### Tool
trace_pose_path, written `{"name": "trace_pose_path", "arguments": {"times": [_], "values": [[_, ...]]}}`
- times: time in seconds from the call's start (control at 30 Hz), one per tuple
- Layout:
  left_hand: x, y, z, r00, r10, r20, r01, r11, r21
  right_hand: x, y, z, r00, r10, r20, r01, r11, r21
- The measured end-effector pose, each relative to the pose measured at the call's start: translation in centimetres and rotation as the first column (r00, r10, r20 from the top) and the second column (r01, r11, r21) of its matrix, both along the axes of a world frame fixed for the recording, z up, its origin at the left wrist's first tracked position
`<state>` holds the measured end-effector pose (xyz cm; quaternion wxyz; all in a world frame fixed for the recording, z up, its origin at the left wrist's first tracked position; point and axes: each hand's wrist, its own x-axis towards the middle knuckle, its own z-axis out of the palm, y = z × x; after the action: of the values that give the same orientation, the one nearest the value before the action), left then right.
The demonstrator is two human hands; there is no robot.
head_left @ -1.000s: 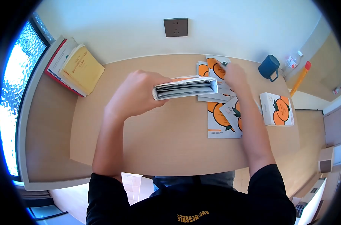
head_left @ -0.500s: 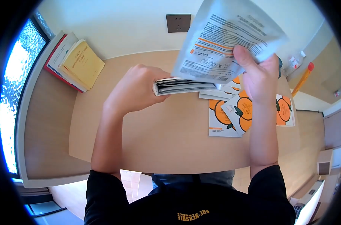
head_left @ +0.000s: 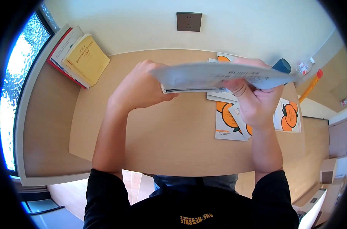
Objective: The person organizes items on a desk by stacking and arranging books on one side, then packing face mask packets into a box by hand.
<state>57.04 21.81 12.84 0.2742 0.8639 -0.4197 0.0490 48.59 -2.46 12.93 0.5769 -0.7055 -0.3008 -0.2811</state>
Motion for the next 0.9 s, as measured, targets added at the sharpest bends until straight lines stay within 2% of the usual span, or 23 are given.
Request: {"name": "trace_pose_path", "arguments": {"times": [0.1,0.17,0.23,0.27,0.37,0.47,0.53,0.63,0.7,0.73,0.83,0.9], "values": [[0.4,-0.2,-0.2,0.996,-0.036,-0.078,0.036,0.999,0.001,1.2,0.4,-0.4,0.976,0.081,0.201,-0.059,0.992,-0.11],[0.2,-0.3,0.0,0.993,-0.011,-0.12,0.012,1.0,0.014,1.5,0.5,-0.9,0.987,0.051,0.154,-0.035,0.994,-0.108],[0.2,-0.3,0.0,0.997,-0.025,-0.066,0.026,0.999,0.022,1.6,1.2,-1.1,0.994,-0.01,0.112,0.016,0.999,-0.051],[0.2,-0.2,0.0,0.999,-0.031,-0.039,0.032,0.999,0.026,1.5,0.4,-1.3,0.998,0.023,0.059,-0.014,0.989,-0.147],[0.4,-0.1,-0.4,0.994,-0.038,-0.102,0.035,0.999,-0.03,2.1,0.3,-1.4,0.994,0.083,0.064,-0.069,0.976,-0.207],[0.2,-0.2,0.3,0.99,0.017,-0.138,-0.012,0.999,0.034,1.8,1.7,-1.1,0.992,0.099,0.083,-0.095,0.994,-0.058],[0.4,0.0,-0.2,0.998,-0.017,-0.068,0.017,1.0,0.002,1.4,2.3,-0.4,0.975,0.055,0.216,-0.049,0.998,-0.031],[0.7,0.1,-0.5,0.999,-0.048,-0.017,0.048,0.999,-0.008,1.2,1.8,0.6,0.925,0.002,0.38,0.105,0.96,-0.261],[1.0,0.1,-0.8,0.995,-0.091,0.042,0.093,0.995,-0.037,1.2,0.9,0.9,0.893,0.001,0.451,0.226,0.864,-0.45],[0.9,0.1,-0.6,0.996,-0.085,0.007,0.085,0.996,-0.022,1.4,0.7,0.4,0.892,-0.04,0.45,0.265,0.852,-0.451],[0.3,-0.1,-0.1,0.996,-0.059,-0.059,0.06,0.998,0.007,2.2,-0.4,-0.3,0.963,-0.1,0.251,0.247,0.704,-0.666],[0.4,-0.2,-0.3,0.998,-0.042,-0.05,0.043,0.999,0.01,1.3,0.1,0.0,0.966,-0.14,0.215,0.248,0.731,-0.636]]}}
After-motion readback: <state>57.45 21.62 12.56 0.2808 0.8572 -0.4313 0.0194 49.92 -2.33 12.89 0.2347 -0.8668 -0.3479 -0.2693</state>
